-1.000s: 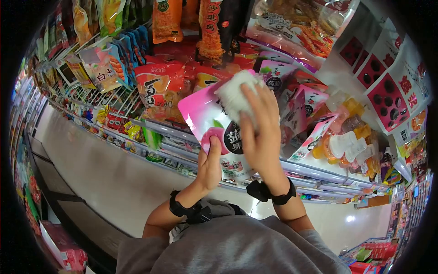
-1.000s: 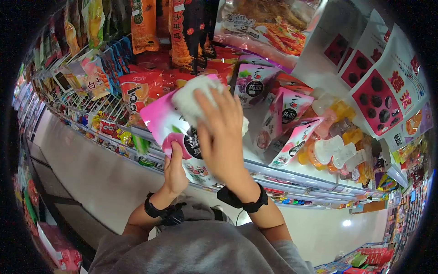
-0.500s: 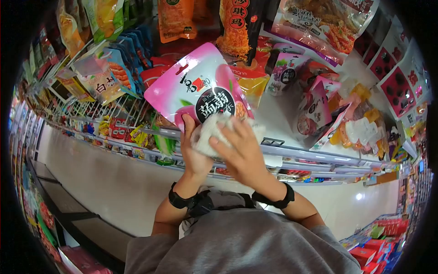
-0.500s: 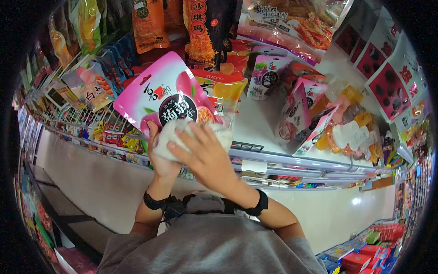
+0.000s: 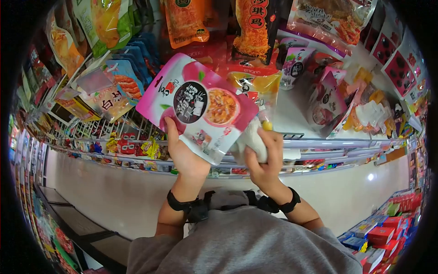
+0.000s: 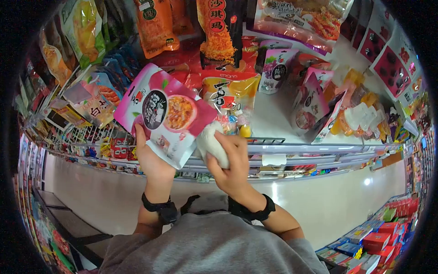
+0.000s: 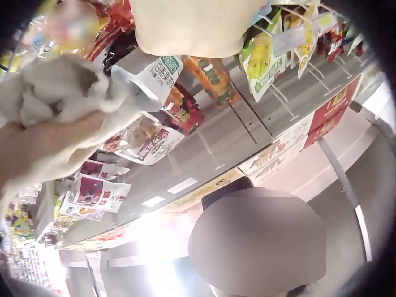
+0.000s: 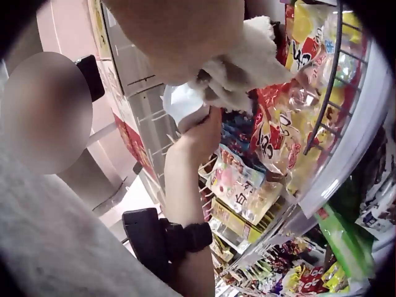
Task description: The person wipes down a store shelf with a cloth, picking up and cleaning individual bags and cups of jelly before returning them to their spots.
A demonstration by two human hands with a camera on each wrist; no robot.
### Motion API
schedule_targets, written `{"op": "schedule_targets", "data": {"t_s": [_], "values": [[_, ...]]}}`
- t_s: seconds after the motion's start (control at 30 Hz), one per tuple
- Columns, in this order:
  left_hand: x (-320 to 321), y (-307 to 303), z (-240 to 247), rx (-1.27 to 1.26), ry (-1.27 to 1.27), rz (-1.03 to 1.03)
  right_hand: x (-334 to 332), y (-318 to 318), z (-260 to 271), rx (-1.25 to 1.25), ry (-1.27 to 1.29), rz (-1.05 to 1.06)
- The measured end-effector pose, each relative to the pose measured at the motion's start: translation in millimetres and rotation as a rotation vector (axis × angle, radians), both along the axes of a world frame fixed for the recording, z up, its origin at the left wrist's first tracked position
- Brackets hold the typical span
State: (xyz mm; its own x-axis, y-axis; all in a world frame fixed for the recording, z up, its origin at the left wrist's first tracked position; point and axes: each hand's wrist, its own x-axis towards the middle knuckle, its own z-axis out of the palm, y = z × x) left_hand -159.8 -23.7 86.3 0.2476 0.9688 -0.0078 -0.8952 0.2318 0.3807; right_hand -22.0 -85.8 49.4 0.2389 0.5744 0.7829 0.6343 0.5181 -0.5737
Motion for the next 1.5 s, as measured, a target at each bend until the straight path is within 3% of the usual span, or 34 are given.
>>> {"op": "schedule_targets", "data": {"t_s": [0.07, 0.1, 0.2, 0.33, 0.4, 0.53, 0.57, 0.7, 0.83, 1.0, 1.07, 1.13, 1.27, 1.3, 1.4, 1.47, 1.5], "values": [[2.0, -0.7, -3.4, 0.035, -0.025, 0.024, -11.5, 4.8, 3.2, -0.074, 0.097, 0.018], [4.1, -1.4, -6.7, 0.055, 0.126, 0.104, -14.0, 4.7, 6.8, -0.073, 0.099, 0.011], [2.9, -0.9, -10.1, 0.041, 0.227, 0.12, -21.2, 1.4, 11.6, -0.223, 0.037, 0.148], [-6.8, -1.4, -9.1, 0.026, 0.131, 0.067, -29.7, -9.8, -4.0, -0.26, -0.037, 0.303], [-8.7, -4.1, -8.2, -0.031, 0.157, 0.096, -32.8, -15.4, -11.7, -0.3, 0.028, 0.51], [0.5, -9.2, -16.9, -0.063, 0.176, 0.07, -19.9, -19.0, -12.3, -0.266, -0.07, 0.459], [3.9, -9.9, -18.0, -0.045, 0.184, 0.067, -14.7, -17.9, -11.7, -0.186, -0.173, 0.37], [15.4, -16.5, -19.2, 0.03, 0.235, 0.054, -3.9, -22.0, -4.1, -0.02, -0.126, 0.045], [29.3, -27.6, -25.6, 0.066, 0.308, 0.052, 14.2, -20.6, 3.1, 0.01, -0.079, -0.149], [40.6, -42.7, -23.6, 0.04, 0.374, 0.1, 21.1, -22.7, -6.8, -0.138, 0.028, -0.131], [44.0, -47.7, -35.4, 0.084, 0.356, 0.071, 19.8, -27.5, -17.8, -0.237, 0.051, -0.01], [52.2, -55.6, -48.3, 0.209, 0.409, 0.203, 18.6, -35.0, -23.8, -0.281, 0.159, 0.047], [56.5, -57.1, -61.7, 0.695, 0.455, 0.006, 37.1, -46.7, -22.2, -0.429, 0.296, 0.144], [70.3, -59.7, -59.0, 0.565, 0.433, 0.124, 45.0, -48.8, -20.1, -0.507, 0.29, 0.199], [96.0, -47.7, -61.9, 0.632, 0.52, 0.27, 73.6, -54.0, -10.6, -0.644, 0.246, 0.269], [114.7, -43.8, -51.9, 0.441, 0.5, 0.217, 91.7, -57.2, -11.4, -0.569, 0.174, 0.276], [123.6, -35.3, -56.8, 0.381, 0.644, 0.244, 101.7, -59.3, -12.8, -0.633, 0.196, 0.272]]}}
